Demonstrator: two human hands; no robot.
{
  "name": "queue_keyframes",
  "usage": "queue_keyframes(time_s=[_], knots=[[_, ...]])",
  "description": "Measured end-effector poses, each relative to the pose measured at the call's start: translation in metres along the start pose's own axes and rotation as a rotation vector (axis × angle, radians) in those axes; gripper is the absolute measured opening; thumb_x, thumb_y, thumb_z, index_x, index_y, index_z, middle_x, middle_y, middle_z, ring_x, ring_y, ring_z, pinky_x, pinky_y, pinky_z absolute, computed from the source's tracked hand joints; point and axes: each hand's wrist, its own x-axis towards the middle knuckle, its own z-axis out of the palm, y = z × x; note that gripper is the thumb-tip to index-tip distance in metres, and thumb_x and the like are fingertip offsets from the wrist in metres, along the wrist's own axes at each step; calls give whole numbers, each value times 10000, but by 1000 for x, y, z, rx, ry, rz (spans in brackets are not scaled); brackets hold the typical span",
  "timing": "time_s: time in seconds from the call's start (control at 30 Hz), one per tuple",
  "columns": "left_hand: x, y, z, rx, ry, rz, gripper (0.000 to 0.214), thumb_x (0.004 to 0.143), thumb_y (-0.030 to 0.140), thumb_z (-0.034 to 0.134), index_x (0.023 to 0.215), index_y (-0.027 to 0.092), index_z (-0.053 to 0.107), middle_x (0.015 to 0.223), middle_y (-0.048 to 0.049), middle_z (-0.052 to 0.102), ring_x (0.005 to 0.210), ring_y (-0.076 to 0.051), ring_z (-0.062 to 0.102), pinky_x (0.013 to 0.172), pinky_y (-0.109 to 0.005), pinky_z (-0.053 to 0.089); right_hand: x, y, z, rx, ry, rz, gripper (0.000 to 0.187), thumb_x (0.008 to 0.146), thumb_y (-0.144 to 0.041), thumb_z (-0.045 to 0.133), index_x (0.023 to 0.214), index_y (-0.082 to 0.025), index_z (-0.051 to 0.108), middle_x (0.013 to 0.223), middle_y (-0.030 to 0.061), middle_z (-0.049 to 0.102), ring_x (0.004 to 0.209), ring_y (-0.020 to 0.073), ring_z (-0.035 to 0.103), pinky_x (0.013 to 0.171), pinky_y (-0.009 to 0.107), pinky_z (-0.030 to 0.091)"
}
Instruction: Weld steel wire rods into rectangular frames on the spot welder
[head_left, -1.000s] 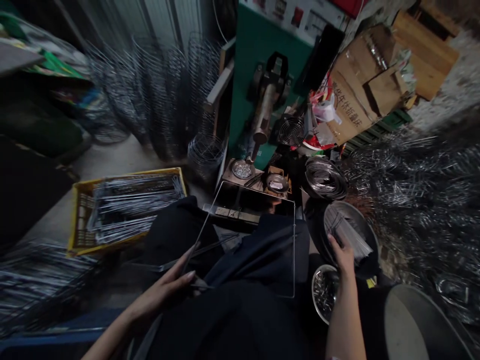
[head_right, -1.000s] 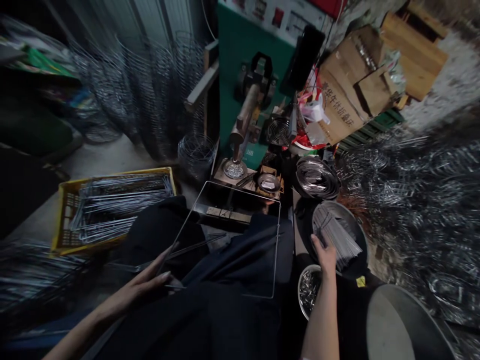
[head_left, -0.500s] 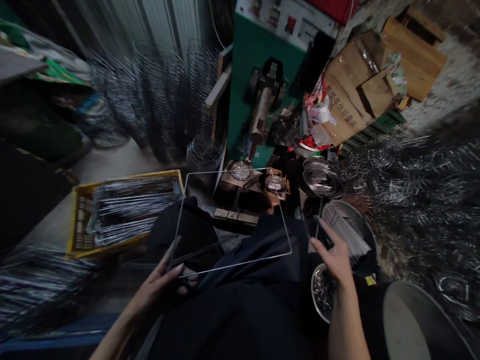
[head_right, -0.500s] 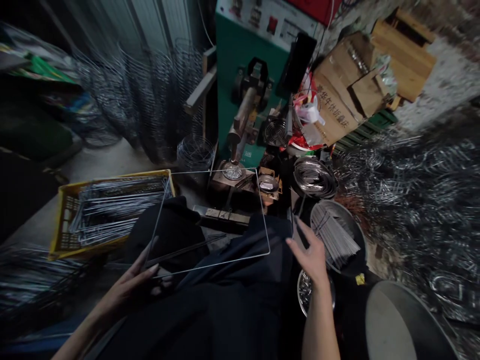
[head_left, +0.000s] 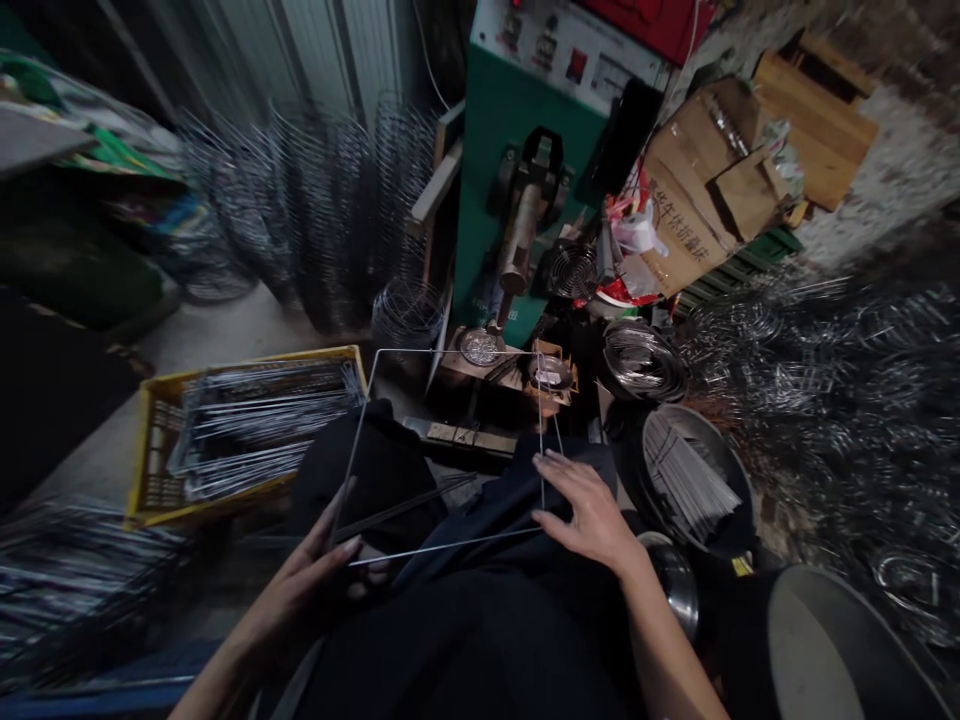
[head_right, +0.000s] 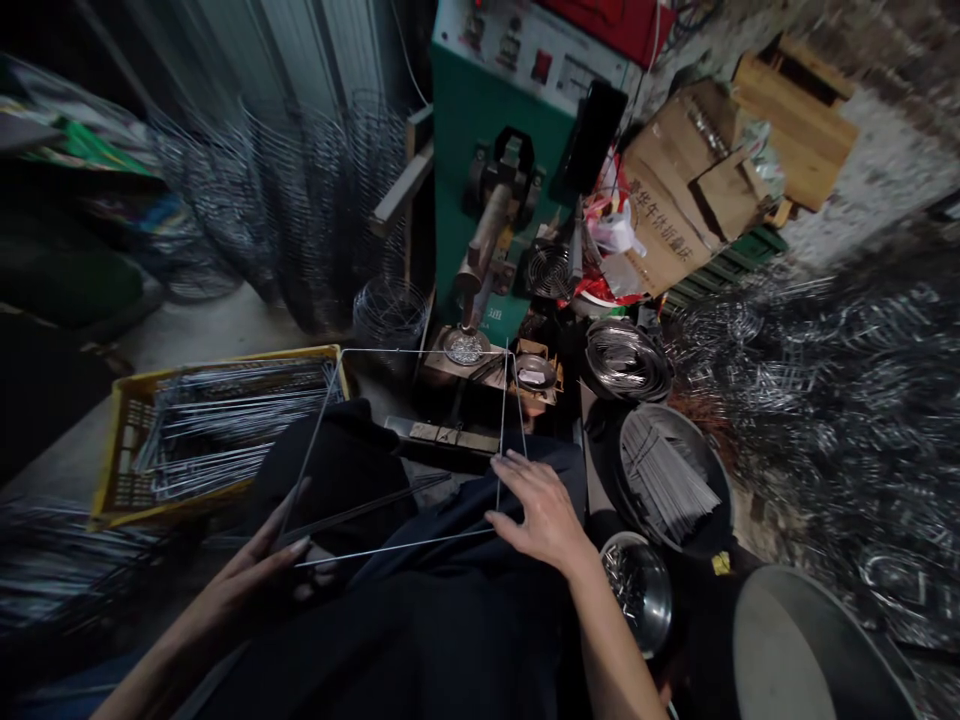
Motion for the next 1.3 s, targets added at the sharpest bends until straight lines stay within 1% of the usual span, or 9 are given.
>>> queue_keyframes(time_s=[0.23,0.33,0.47,0.57,0.67,0.77,1.0,1.1,1.3], knots=[[1,1,-3,31,17,-6,1140,678,336,854,1577,332,154,695,-38,725,553,-197,653,488,-225,499,1,-1,2,-21,-57,24,640,856,-365,659,1459,-251,475,1429,114,559,1361,284,481,1090,479,361],[1,1,-3,29,15,-6,1139,682,325,851,1577,336,147,707,-44,730,574,-204,664,500,-230,509,0,2,6,-37,-91,50,639,848,-365,666,1449,-244,484,1428,121,558,1361,290,479,1114,518,312],[5,-2,4,29,-40,-9,1125,725,320,817,1585,323,92,697,-47,723,594,-208,675,514,-232,510,13,-5,26,-34,-122,47,615,833,-351,679,1417,-247,516,1406,114,580,1366,316,465,1157,636,117],[11,-8,14,52,-85,-19,1107,756,327,789,1590,294,61,689,-50,720,591,-210,679,524,-237,513,37,-24,51,41,-149,-20,635,823,-372,704,1417,-255,510,1411,95,579,1375,305,452,1163,644,51],[16,-12,24,79,-113,-37,1088,770,338,776,1593,273,66,711,-61,730,614,-221,692,529,-237,516,57,-47,70,146,-204,-136,702,821,-460,715,1451,-286,460,1438,71,557,1389,282,434,1165,623,81],[16,-11,28,62,-98,-47,1085,757,337,788,1591,291,95,751,-57,740,659,-234,709,565,-253,537,60,-57,71,204,-241,-205,725,847,-490,689,1489,-325,396,1474,63,518,1398,264,423,1169,608,118],[12,2,21,3,-98,-19,1079,777,338,774,1592,278,70,691,-49,721,572,-192,665,534,-229,507,31,-39,45,187,-165,-73,731,860,-350,710,1512,-242,398,1491,99,494,1357,241,492,1107,397,430],[13,6,22,-32,-97,-13,1073,752,319,790,1590,275,121,704,-55,728,575,-201,670,538,-239,509,24,-36,44,227,-165,-45,745,853,-320,723,1517,-242,393,1508,89,473,1358,240,492,1111,375,450],[11,9,24,-18,-98,5,1059,775,321,766,1588,299,87,675,-39,705,590,-198,668,535,-221,486,23,-38,46,265,-178,-20,774,811,-227,760,1505,-229,416,1493,93,491,1353,240,499,1122,382,444]])
